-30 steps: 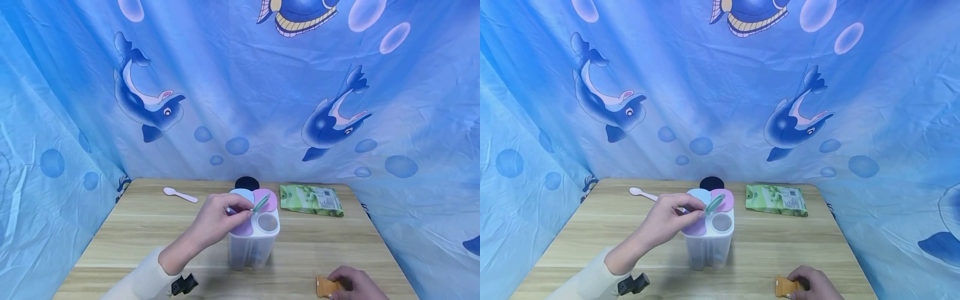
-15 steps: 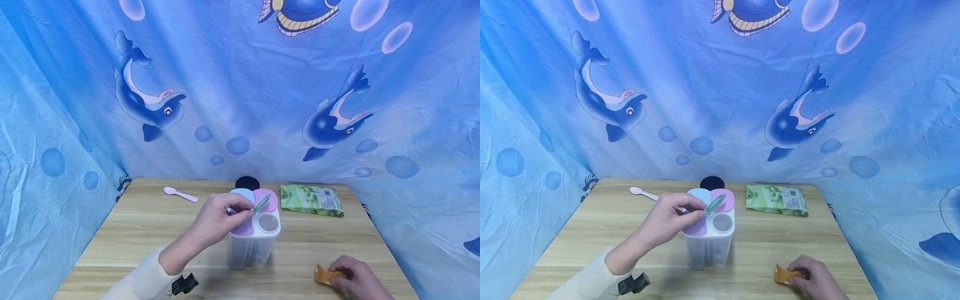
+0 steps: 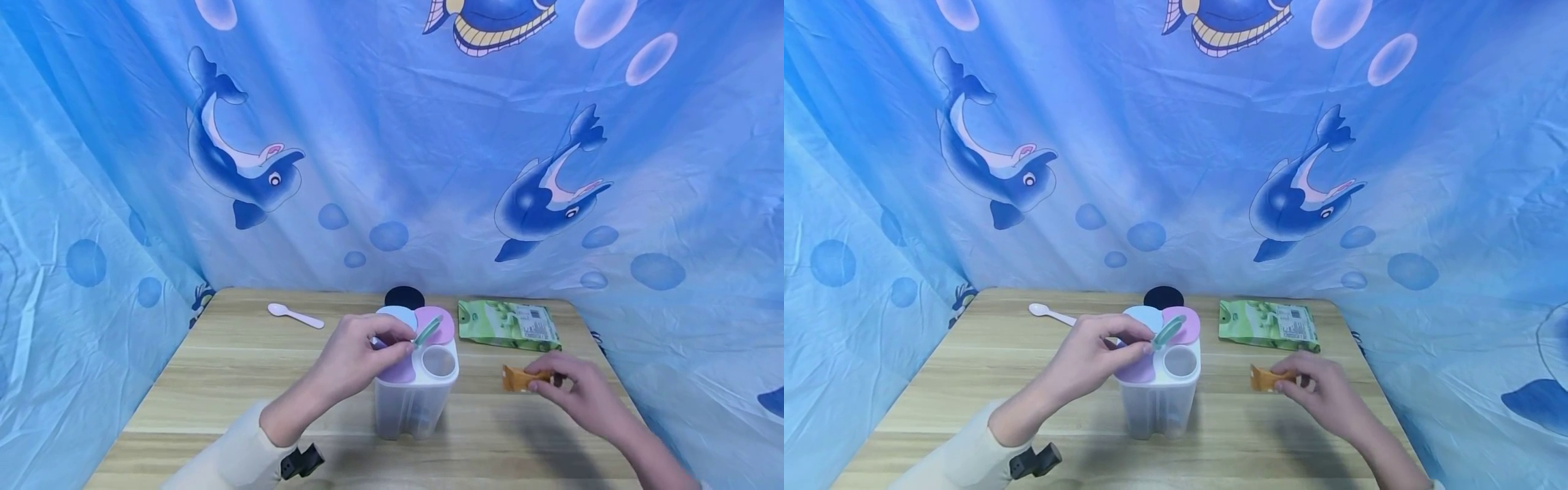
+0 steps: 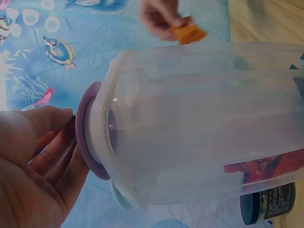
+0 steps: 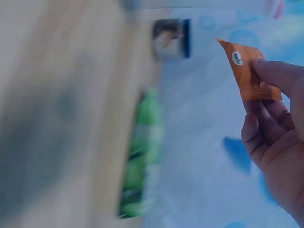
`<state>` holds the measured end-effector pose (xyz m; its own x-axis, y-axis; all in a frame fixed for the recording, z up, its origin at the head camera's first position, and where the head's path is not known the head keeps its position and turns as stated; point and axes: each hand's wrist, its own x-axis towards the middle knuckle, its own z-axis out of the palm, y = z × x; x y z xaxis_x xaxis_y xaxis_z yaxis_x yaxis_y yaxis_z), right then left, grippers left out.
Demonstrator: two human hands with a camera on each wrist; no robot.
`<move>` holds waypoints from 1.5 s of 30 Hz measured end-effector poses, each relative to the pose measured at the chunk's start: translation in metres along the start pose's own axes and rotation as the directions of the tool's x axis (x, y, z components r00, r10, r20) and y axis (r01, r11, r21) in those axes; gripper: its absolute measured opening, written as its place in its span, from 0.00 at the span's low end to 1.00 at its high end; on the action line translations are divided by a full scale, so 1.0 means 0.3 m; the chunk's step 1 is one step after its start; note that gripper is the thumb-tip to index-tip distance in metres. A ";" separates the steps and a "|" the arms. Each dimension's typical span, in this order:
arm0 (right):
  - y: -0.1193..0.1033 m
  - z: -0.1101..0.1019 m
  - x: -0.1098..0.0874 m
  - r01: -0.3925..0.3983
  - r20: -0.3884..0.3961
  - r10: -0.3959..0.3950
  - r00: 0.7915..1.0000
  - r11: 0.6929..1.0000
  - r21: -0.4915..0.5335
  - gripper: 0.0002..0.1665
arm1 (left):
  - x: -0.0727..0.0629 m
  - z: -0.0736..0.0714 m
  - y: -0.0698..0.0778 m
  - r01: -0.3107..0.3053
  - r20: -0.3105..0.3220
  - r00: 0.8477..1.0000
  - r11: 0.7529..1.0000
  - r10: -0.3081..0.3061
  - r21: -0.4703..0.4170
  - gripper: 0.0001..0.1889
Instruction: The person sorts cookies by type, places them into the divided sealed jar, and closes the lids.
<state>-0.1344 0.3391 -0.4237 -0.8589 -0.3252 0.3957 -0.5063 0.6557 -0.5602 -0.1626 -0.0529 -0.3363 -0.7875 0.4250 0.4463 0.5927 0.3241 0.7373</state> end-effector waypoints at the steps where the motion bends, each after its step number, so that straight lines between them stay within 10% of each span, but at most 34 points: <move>1: -0.018 -0.008 0.023 0.032 -0.009 -0.032 0.999 0.999 0.000 0.17 | 0.001 -0.001 0.000 -0.002 -0.001 1.000 1.000 0.002 0.001 0.07; 19: -0.309 -0.016 0.280 0.259 0.007 -0.262 0.965 0.957 0.132 0.14 | 0.009 -0.002 0.005 0.011 0.015 1.000 1.000 -0.011 -0.001 0.06; 35: -0.371 0.053 0.332 0.123 0.174 -0.154 0.973 0.976 0.177 0.16 | 0.004 -0.006 0.004 0.012 0.008 1.000 1.000 -0.012 0.012 0.06; 45: -0.384 0.079 0.351 0.268 0.129 -0.292 0.948 0.947 0.176 0.08 | 0.003 -0.005 0.006 0.018 0.008 1.000 1.000 -0.018 0.014 0.05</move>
<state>-0.1683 0.2133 -0.3348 -0.6763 -0.5876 0.4442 -0.7231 0.4144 -0.5526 -0.1625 -0.0532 -0.3338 -0.7968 0.4255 0.4291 0.5808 0.3435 0.7380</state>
